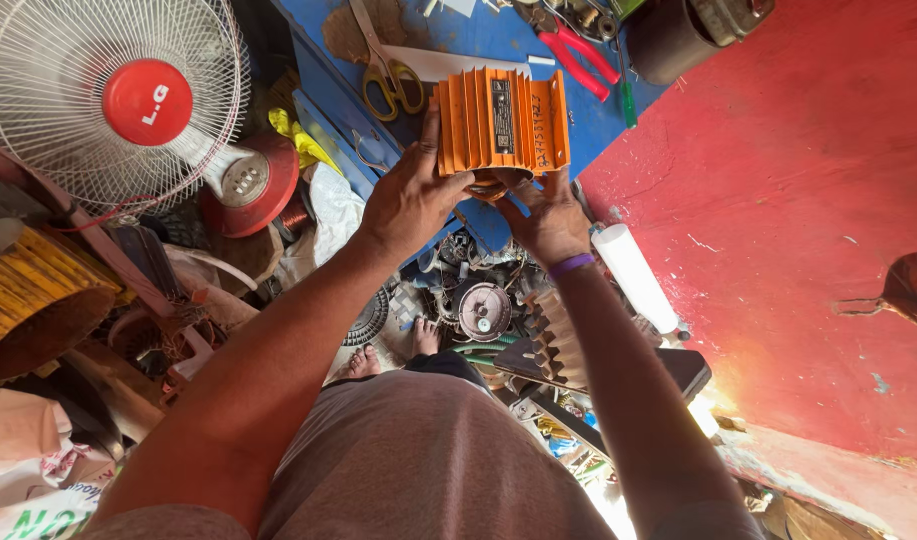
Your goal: The person handles an orange cylindrical electrical component, adjusting its internal copper windings by hand. They then use scissors to cut a white rectangular sheet into smaller pieces on a cluttered blue workbench.
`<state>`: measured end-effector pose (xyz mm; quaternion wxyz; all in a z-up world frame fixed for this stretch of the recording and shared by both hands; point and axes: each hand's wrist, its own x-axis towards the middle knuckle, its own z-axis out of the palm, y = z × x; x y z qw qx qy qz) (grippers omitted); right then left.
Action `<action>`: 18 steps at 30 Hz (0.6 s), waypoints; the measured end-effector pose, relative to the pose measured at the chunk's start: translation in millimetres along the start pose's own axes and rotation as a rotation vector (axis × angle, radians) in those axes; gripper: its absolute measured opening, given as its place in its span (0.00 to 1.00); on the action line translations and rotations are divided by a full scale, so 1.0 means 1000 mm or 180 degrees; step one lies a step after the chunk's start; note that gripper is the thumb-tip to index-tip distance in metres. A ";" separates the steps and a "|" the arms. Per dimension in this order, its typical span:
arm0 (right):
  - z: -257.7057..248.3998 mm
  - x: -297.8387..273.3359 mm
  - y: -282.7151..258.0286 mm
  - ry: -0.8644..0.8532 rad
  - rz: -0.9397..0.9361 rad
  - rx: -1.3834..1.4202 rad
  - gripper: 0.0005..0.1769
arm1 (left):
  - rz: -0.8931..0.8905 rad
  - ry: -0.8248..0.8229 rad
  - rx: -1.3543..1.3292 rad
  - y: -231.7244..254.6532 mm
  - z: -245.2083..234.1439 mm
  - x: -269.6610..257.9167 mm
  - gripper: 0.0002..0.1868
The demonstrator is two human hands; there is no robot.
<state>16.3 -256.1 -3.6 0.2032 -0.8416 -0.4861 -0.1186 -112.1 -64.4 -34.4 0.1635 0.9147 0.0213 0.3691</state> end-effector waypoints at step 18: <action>-0.006 0.007 0.001 0.0383 -0.0692 -0.0666 0.17 | 0.0292 0.0067 0.0143 -0.015 0.007 -0.002 0.14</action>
